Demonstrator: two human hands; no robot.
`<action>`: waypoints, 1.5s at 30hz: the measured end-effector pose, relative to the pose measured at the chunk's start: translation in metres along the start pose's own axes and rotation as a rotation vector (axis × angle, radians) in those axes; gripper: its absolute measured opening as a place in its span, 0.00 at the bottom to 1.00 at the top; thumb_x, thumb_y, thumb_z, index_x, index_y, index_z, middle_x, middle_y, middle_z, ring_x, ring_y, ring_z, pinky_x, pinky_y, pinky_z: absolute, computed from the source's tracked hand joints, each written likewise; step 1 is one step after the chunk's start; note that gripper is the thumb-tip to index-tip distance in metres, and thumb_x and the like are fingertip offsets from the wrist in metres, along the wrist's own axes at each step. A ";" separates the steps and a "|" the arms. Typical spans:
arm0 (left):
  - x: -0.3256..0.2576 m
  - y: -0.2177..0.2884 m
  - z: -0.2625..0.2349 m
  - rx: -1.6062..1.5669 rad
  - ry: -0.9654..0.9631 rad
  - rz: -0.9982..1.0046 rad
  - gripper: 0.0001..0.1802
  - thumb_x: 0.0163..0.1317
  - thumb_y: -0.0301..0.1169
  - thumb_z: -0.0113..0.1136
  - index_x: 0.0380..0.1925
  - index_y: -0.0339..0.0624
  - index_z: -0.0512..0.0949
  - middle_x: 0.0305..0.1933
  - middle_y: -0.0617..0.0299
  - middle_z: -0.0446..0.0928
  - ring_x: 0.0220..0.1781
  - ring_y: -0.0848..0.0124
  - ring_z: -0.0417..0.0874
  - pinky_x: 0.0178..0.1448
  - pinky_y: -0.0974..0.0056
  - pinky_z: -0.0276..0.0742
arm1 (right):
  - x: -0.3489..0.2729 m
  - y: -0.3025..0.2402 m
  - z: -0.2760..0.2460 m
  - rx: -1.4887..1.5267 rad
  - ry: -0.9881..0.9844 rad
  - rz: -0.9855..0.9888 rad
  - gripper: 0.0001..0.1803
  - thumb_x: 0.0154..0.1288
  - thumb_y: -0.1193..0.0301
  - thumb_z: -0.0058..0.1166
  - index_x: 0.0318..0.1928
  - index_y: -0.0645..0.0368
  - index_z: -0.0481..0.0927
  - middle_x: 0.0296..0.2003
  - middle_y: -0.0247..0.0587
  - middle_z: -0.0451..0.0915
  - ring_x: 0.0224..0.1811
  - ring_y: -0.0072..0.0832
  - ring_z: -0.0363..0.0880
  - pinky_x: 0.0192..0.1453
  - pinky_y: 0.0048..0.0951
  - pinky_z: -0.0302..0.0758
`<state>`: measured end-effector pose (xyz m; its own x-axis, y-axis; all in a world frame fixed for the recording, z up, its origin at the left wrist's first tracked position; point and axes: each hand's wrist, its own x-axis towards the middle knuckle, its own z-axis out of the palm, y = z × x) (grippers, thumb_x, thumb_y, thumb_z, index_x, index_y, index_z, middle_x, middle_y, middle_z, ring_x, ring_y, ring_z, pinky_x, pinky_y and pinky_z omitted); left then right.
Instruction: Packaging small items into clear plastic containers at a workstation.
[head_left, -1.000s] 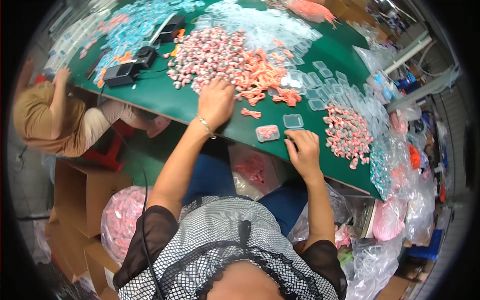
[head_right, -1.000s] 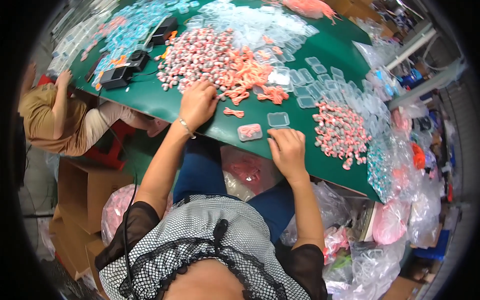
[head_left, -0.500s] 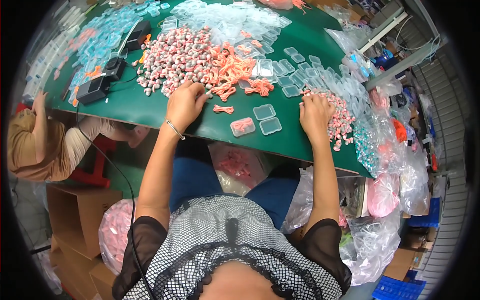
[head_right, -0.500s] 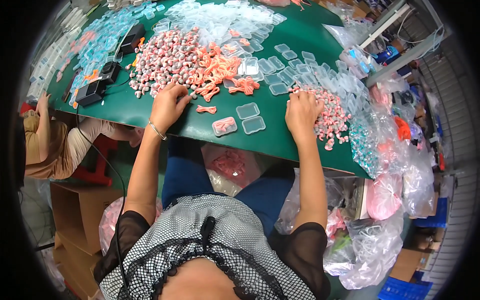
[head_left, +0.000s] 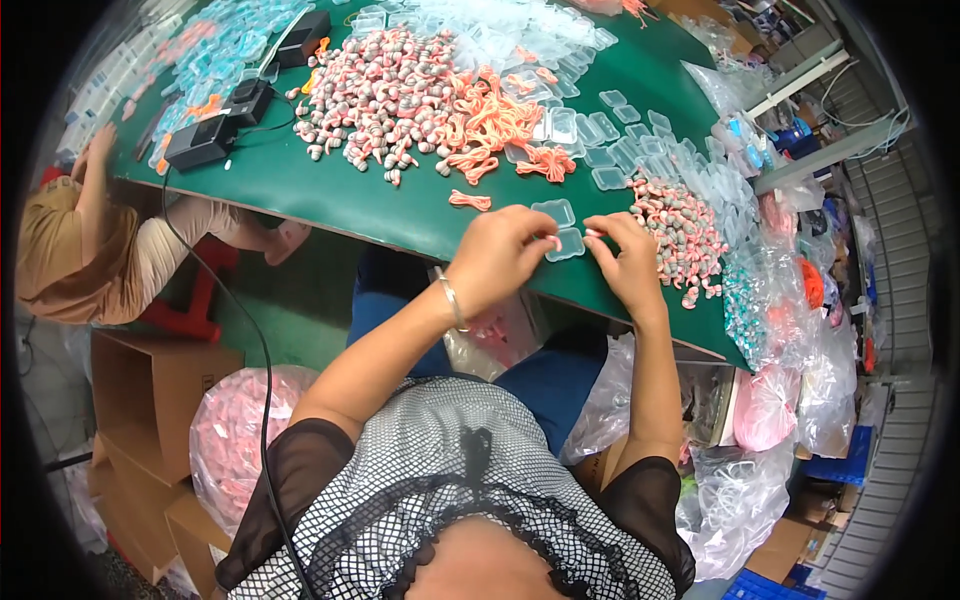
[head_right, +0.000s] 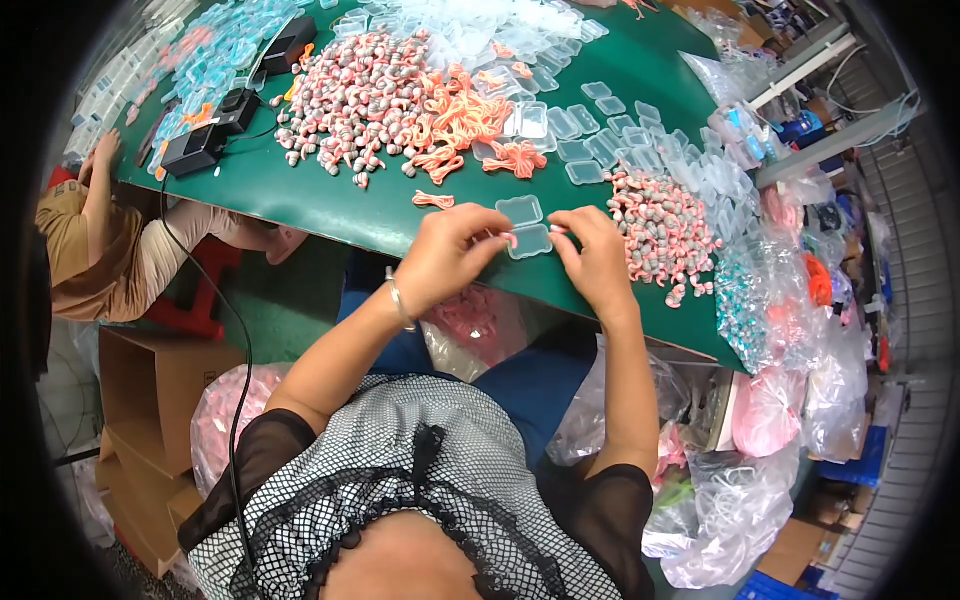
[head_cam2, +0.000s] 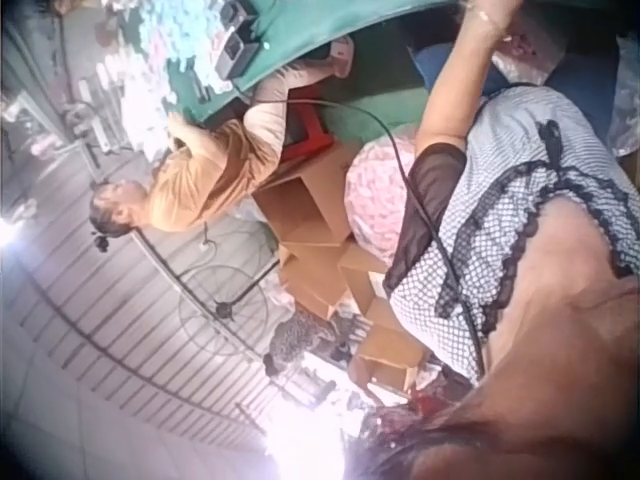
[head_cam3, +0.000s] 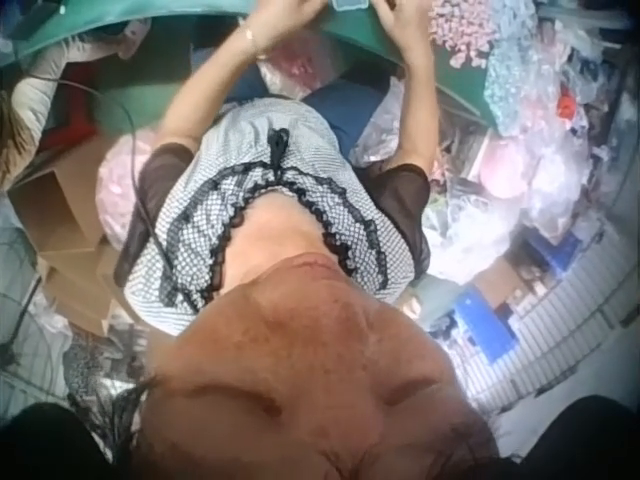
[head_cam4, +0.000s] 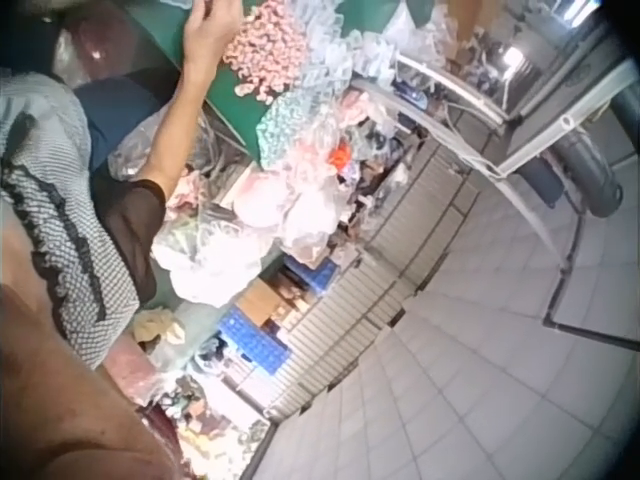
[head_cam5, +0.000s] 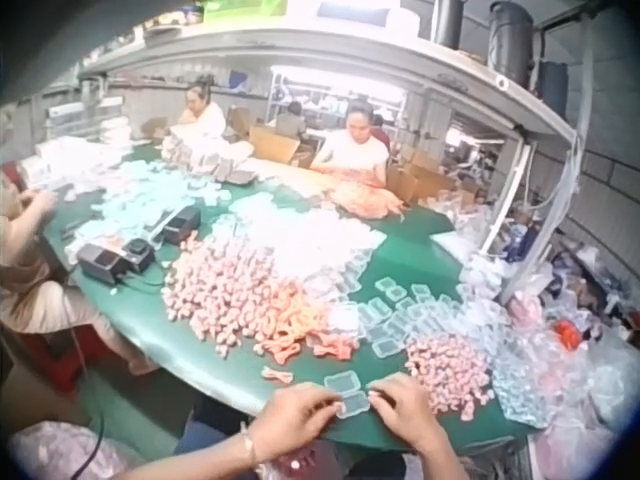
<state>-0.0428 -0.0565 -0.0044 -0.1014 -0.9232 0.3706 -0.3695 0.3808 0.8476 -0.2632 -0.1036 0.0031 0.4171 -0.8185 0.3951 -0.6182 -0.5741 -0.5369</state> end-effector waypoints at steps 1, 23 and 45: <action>0.001 0.001 0.009 0.083 0.017 0.046 0.07 0.58 0.30 0.68 0.35 0.42 0.84 0.33 0.60 0.81 0.32 0.63 0.81 0.38 0.59 0.76 | -0.002 -0.002 0.002 0.001 -0.001 0.002 0.10 0.55 0.74 0.65 0.40 0.57 0.83 0.33 0.37 0.80 0.39 0.37 0.79 0.47 0.36 0.71; 0.000 -0.021 0.021 0.637 -0.016 0.334 0.23 0.46 0.42 0.73 0.43 0.50 0.80 0.42 0.66 0.75 0.48 0.65 0.74 0.51 0.55 0.64 | 0.021 -0.012 0.001 0.038 -0.170 0.103 0.06 0.60 0.76 0.60 0.39 0.61 0.84 0.32 0.44 0.80 0.33 0.38 0.82 0.38 0.36 0.76; -0.012 -0.033 0.001 0.354 -0.024 0.355 0.30 0.46 0.39 0.74 0.51 0.46 0.77 0.45 0.63 0.80 0.47 0.64 0.80 0.50 0.58 0.69 | 0.035 0.004 0.031 0.404 0.069 0.001 0.04 0.62 0.80 0.61 0.38 0.63 0.83 0.38 0.38 0.83 0.42 0.26 0.83 0.48 0.26 0.79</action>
<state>-0.0300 -0.0578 -0.0371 -0.2972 -0.7424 0.6004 -0.5988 0.6347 0.4885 -0.2306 -0.1350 -0.0089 0.3626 -0.8237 0.4359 -0.3011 -0.5462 -0.7816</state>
